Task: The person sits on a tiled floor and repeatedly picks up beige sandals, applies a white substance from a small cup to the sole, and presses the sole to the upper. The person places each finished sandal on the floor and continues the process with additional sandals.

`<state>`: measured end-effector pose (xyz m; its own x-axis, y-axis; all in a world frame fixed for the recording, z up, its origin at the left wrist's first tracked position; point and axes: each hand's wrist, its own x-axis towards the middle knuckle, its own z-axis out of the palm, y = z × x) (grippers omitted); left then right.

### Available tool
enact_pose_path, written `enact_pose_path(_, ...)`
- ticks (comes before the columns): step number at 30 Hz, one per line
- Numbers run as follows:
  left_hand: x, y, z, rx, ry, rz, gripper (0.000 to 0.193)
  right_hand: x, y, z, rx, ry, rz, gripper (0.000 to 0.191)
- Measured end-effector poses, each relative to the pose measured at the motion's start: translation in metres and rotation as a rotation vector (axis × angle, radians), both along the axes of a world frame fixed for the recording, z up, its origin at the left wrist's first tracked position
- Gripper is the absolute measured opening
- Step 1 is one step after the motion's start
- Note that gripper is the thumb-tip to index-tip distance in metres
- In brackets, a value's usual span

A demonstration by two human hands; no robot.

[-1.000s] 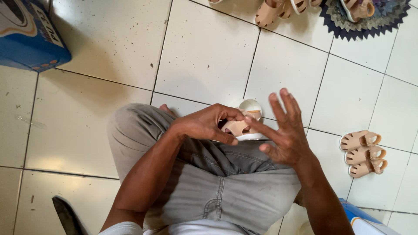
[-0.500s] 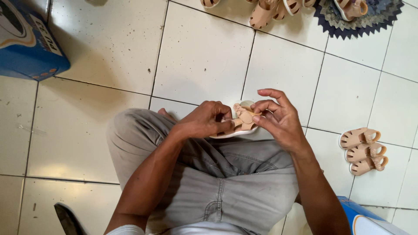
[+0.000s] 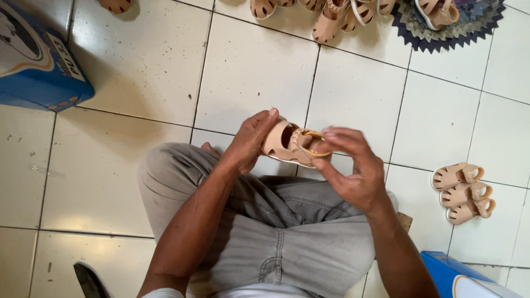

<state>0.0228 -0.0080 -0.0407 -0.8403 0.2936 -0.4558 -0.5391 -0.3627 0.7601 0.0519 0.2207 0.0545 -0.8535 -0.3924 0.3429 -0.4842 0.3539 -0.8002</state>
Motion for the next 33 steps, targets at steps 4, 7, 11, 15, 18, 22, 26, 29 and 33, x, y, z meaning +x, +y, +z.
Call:
enact_pose_path(4, 0.003, -0.004, -0.002, -0.022, 0.149, 0.072, 0.058, -0.002, 0.003, -0.003, -0.248, -0.351, -0.214, 0.063)
enact_pose_path(7, 0.0, -0.003, -0.002, -0.041, 0.211, 0.081, 0.064, -0.001, -0.002, -0.018, -0.25, -0.543, -0.201, 0.075)
enact_pose_path(11, -0.005, 0.006, -0.003, -0.067, 0.0, 0.105, 0.073, 0.009, -0.013, -0.043, -0.04, -0.172, -0.309, 0.066)
enact_pose_path(15, -0.005, 0.005, -0.005, -0.087, 0.069, 0.106, 0.077, 0.015, -0.004, -0.067, 0.015, -0.048, -0.264, 0.066)
enact_pose_path(18, -0.008, 0.0, -0.005, 0.013, 0.062, 0.15, 0.073, 0.013, 0.015, -0.086, 0.512, -0.037, -0.304, 0.068)
enact_pose_path(22, -0.012, -0.006, 0.004, 0.122, 0.059, 0.102, 0.067, 0.008, 0.022, -0.121, 0.948, -0.182, -0.197, 0.076)
enact_pose_path(26, -0.022, -0.011, 0.014, 0.088, 0.129, 0.052, 0.065, -0.009, 0.024, -0.141, 0.882, -0.209, -0.249, 0.075)
enact_pose_path(29, -0.03, -0.012, 0.017, 0.101, 0.184, 0.057, 0.065, -0.026, 0.025, -0.144, 0.872, -0.165, -0.293, 0.076)
enact_pose_path(33, -0.034, -0.015, 0.014, 0.16, 0.151, 0.112, 0.071, -0.039, 0.026, -0.143, 0.919, -0.189, -0.298, 0.062)
